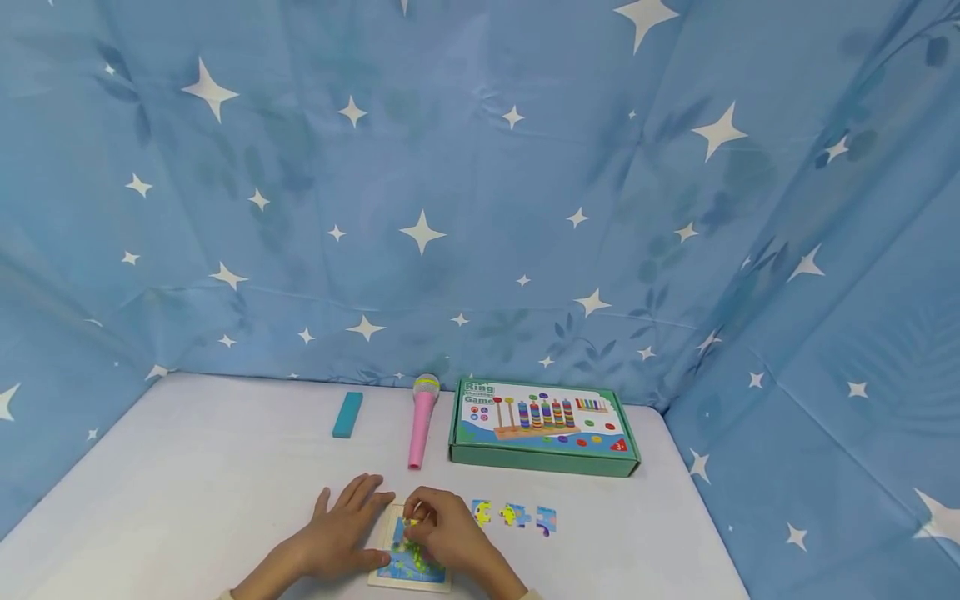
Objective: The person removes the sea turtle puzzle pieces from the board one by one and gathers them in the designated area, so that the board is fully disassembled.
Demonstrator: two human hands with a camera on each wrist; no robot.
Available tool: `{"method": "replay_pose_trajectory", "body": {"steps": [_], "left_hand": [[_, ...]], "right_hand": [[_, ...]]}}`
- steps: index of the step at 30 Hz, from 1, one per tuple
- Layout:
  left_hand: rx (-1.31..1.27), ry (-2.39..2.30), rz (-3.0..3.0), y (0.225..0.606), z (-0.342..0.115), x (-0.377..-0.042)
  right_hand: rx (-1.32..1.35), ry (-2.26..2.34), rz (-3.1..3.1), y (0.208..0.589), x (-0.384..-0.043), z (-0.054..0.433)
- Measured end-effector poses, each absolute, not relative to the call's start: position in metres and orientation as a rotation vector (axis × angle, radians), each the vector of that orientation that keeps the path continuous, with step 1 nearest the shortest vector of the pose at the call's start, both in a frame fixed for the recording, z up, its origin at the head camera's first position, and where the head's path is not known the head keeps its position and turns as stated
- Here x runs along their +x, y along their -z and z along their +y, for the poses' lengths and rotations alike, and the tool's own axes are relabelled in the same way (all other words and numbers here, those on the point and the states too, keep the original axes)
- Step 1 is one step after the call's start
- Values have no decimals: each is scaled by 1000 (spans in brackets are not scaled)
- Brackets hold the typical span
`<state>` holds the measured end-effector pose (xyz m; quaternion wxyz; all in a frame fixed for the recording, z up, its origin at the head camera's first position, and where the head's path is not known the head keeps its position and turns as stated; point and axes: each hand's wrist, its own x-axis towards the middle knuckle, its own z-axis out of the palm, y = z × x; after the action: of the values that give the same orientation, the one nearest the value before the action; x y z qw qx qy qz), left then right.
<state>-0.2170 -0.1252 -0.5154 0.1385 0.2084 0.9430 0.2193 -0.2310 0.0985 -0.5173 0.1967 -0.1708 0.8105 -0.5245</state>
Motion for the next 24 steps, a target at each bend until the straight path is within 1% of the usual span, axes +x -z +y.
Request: {"method": "replay_pose_trajectory", "body": {"steps": [5, 10, 17, 24], "left_hand": [[570, -621, 2721, 517, -123, -217], [557, -606, 2733, 519, -124, -219], [558, -618, 2731, 517, -124, -218], [558, -618, 2727, 519, -123, -218]], "right_hand": [[-471, 1459, 2413, 511, -223, 137], [-382, 1424, 2542, 515, -218, 168], [-358, 1283, 2654, 526, -216, 174], [-365, 1222, 2725, 522, -214, 173]]}}
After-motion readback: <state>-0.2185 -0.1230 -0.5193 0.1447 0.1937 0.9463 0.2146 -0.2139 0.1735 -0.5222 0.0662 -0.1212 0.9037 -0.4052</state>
